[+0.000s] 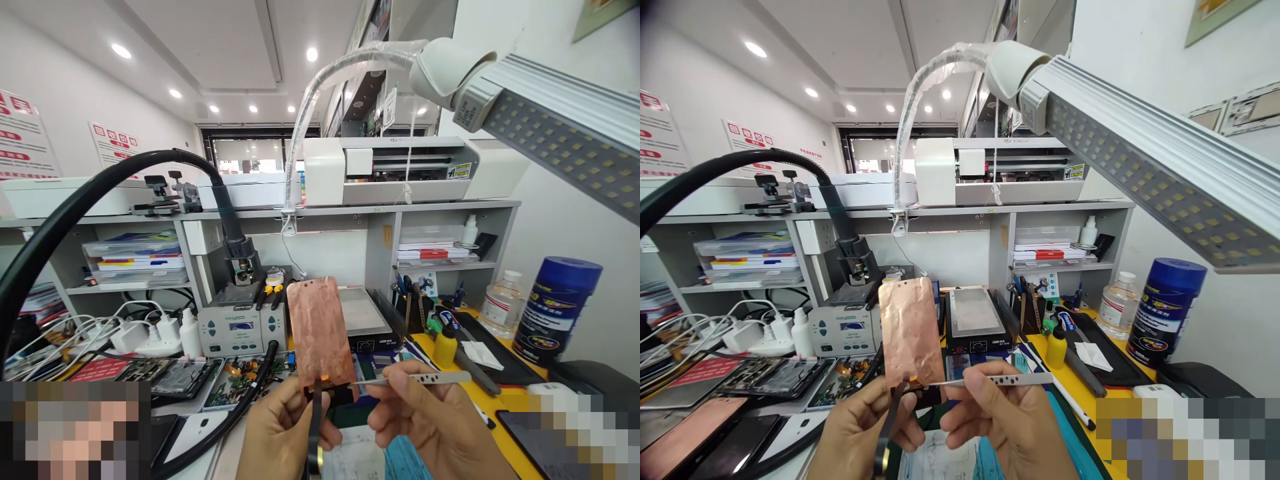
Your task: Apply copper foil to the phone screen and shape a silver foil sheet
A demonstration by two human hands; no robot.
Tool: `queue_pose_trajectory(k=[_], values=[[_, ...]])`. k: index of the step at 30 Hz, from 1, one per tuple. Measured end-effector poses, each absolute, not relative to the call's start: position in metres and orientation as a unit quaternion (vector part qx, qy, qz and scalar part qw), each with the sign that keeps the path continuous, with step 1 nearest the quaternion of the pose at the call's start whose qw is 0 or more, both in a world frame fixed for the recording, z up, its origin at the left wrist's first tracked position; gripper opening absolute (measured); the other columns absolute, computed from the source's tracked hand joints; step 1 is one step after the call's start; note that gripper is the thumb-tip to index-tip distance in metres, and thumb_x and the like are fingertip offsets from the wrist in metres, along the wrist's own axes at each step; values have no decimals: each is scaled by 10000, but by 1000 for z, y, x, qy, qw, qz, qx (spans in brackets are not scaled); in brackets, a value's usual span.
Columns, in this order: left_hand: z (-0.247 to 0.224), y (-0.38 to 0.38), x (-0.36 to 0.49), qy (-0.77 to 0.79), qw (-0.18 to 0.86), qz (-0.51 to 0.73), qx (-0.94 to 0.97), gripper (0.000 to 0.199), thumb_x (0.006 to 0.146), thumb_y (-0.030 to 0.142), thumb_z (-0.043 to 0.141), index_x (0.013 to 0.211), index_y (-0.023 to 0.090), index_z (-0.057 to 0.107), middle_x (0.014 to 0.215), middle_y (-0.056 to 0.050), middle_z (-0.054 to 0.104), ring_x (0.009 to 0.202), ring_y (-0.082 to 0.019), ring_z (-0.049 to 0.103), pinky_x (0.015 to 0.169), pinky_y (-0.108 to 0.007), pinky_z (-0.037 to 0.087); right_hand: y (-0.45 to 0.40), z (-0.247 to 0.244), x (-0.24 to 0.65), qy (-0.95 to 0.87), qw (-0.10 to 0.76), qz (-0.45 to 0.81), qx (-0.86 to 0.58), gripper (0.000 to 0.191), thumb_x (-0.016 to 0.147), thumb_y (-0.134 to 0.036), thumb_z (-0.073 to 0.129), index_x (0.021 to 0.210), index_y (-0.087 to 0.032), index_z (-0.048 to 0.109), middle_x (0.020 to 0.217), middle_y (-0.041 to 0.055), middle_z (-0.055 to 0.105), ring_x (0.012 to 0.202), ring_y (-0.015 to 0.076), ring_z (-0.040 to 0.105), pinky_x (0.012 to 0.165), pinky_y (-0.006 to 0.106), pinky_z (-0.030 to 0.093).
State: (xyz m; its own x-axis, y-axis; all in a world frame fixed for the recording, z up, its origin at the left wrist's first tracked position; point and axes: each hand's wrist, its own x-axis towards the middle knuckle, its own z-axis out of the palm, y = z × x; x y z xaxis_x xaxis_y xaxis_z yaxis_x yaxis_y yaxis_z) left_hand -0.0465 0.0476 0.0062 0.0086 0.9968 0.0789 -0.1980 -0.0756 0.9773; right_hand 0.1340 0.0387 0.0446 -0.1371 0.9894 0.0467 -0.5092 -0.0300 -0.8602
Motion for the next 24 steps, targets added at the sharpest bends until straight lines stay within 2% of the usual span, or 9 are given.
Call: queue_pose_trajectory(k=[3,7,11,13,15,18,21,24], values=[[9,47,-47,405,553,551,476,508,706,535,825,952,103,720,537,-40,709,483,-142,635,503,-210,520,41,47,135,-379,577,645,-329,274,741,-391,861,746,-133,771,730,100,781,585,191,713,543,281,586],[10,47,-46,408,574,509,495,532,726,492,819,1049,104,651,553,-5,685,458,-125,614,447,-191,490,41,48,135,-385,572,632,-353,357,735,-449,852,718,-100,778,653,117,766,551,179,698,539,259,580],[0,48,-45,418,606,436,518,680,743,350,791,1293,113,468,595,19,690,408,-110,577,411,-183,414,43,46,135,-387,589,598,-381,402,705,-492,857,679,-107,746,628,104,752,531,183,689,518,263,580],[-9,48,-44,416,616,419,521,803,728,266,765,1395,109,346,630,5,716,443,-105,583,444,-172,381,43,44,135,-397,608,561,-398,401,694,-497,860,666,-119,728,648,93,754,530,187,690,518,272,585],[-17,48,-44,422,615,400,533,846,715,221,730,1436,107,301,680,-33,748,517,-114,618,484,-161,354,44,43,136,-417,620,518,-417,396,703,-499,851,650,-132,711,637,81,745,529,195,691,513,276,586],[-24,46,-46,449,570,355,590,739,716,207,675,1405,129,418,684,-37,751,552,-143,646,487,-166,331,44,41,137,-446,618,472,-443,407,743,-493,820,588,-147,671,563,60,711,495,184,671,493,261,570],[-23,44,-51,499,450,306,674,634,701,181,648,1330,174,566,530,45,653,452,-143,552,430,-182,266,45,39,139,-449,611,464,-458,436,765,-501,795,543,-173,613,494,42,679,442,175,644,487,270,556],[-16,42,-55,522,327,261,743,508,686,178,665,1189,238,700,467,66,583,410,-150,473,409,-213,211,46,37,141,-457,600,466,-463,455,780,-523,771,537,-197,568,455,33,667,436,186,643,510,296,558]])
